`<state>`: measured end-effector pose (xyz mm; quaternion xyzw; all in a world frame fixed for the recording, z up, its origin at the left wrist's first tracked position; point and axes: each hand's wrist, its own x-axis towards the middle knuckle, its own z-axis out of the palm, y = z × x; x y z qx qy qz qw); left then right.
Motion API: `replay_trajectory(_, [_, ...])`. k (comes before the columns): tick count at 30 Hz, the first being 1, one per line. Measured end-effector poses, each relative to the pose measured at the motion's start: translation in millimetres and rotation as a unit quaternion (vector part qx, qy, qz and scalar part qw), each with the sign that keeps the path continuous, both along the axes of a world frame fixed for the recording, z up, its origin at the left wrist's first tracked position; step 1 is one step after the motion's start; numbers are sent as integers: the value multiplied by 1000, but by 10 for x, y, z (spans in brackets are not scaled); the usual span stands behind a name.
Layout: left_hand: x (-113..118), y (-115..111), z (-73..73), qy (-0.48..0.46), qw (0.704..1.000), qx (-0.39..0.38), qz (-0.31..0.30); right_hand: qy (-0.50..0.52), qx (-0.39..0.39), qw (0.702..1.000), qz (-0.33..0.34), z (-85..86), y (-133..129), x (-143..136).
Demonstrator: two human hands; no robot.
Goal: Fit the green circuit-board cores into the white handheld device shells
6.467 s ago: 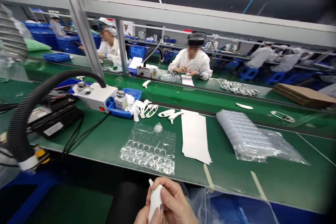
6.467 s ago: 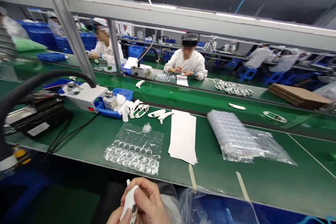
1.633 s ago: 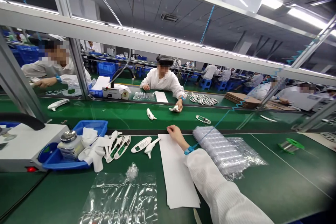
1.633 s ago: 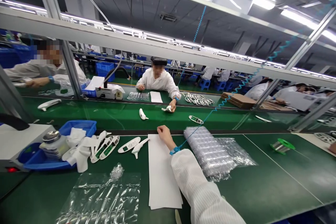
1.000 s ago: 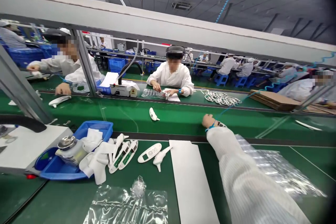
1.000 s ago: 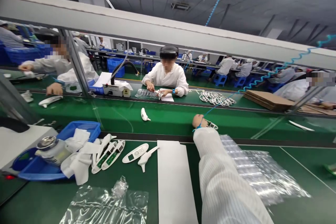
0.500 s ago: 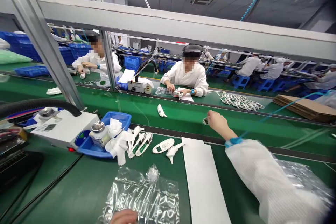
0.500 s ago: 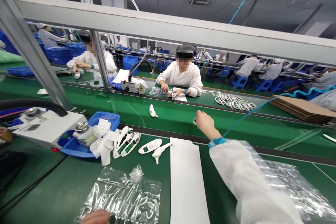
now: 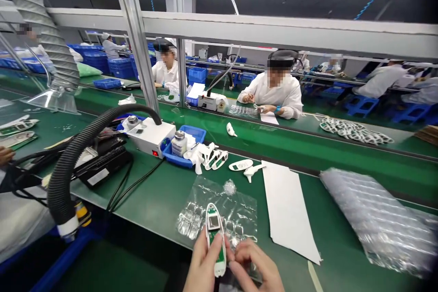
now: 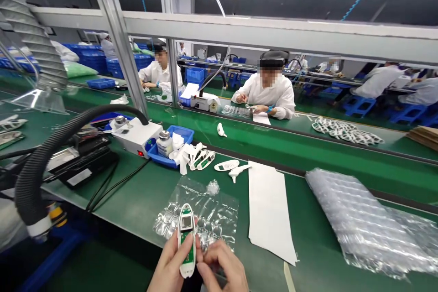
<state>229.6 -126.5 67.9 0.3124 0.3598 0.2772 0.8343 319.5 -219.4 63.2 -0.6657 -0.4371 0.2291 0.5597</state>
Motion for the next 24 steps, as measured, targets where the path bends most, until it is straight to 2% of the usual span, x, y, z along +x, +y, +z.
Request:
replay_trajectory(4, [-263,-6,28,23,996,47,-75,26,-6,998,58,232,121,110])
replay_trajectory(7, [-359,-56,-18,54,984,99,-141,35,-15,995,90,344,235,130])
replay_trajectory(11, [-408,-143,-97,100,976,123,-148,8,-30,993,110,326,292,68])
replay_trajectory(18, [-400,-212,-25,68,972,128,-184,-71,-22,992,104,207,174,39])
replay_trajectory(24, [-395,-268,-67,94,968,145,-180,-95,-39,988,114,244,125,31])
